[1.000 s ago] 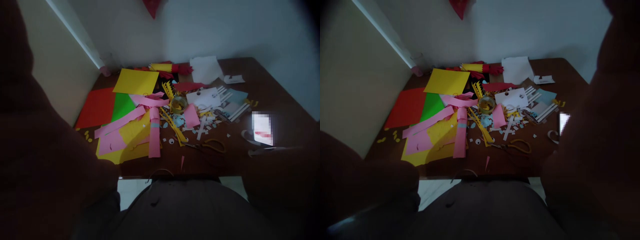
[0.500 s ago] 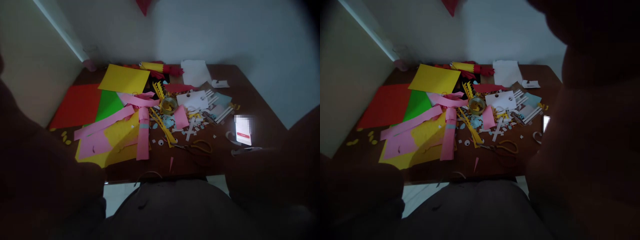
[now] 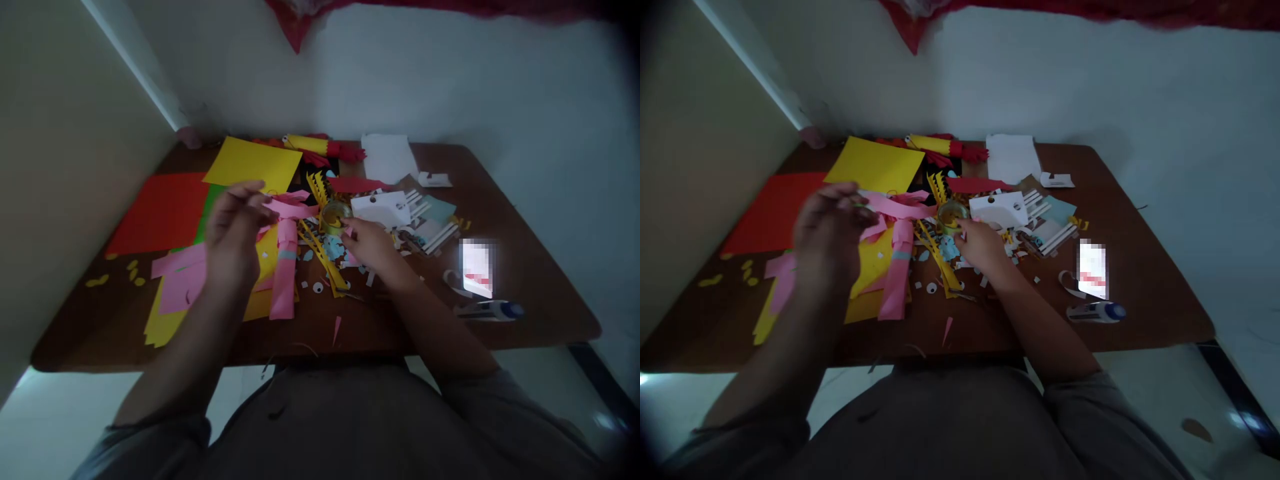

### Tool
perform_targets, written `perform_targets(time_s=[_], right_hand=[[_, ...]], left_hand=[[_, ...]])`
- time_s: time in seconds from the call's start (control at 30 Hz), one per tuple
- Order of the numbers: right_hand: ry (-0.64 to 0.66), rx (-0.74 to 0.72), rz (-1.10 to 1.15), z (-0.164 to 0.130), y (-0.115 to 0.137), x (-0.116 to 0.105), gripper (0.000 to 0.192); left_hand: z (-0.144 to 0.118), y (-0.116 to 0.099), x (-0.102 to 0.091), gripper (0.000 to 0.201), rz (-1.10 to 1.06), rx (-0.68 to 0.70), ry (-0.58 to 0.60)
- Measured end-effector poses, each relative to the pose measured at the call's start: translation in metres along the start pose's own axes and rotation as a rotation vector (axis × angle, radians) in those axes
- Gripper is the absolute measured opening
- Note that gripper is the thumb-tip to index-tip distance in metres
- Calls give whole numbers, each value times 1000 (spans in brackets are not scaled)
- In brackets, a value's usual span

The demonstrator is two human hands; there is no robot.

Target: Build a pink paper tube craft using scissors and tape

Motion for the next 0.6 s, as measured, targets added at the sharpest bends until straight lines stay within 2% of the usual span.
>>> perform_targets(time_s=[0.1,0.17,0.23,0.33,0.4,0.5,0.6], right_hand=[[-12,-2,13,10,-6,21,33],[-45,-40,52,8,-9,20,31],[-87,-95,128,-1,-10,11,30],[-108,-247,405,-20,-3,-1,24],[-44,-352,534,-33,5,-3,20],[21,-493,437,-52,19,-4,24],[-203,-578,397,-67,27,-16,5]], left_hand=[[-19,40,4,20,113,-149,62],[-32,56,4,22,168,-159,119],[-43,62,4,33,251,-174,228],[-55,53,8,41,378,-53,382],[-62,41,12,34,393,84,423],[-72,26,16,28,341,175,458],[-81,18,16,31,373,213,523]])
Point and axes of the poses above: each hand's wrist, its own z-axis towards the middle knuckle, its own x-axis out of the palm, y = z × x, the point moved 2 cm from there along z, towards the middle knuckle, and after that the axes turned 2 degrees about x, right-handed, at the moved point
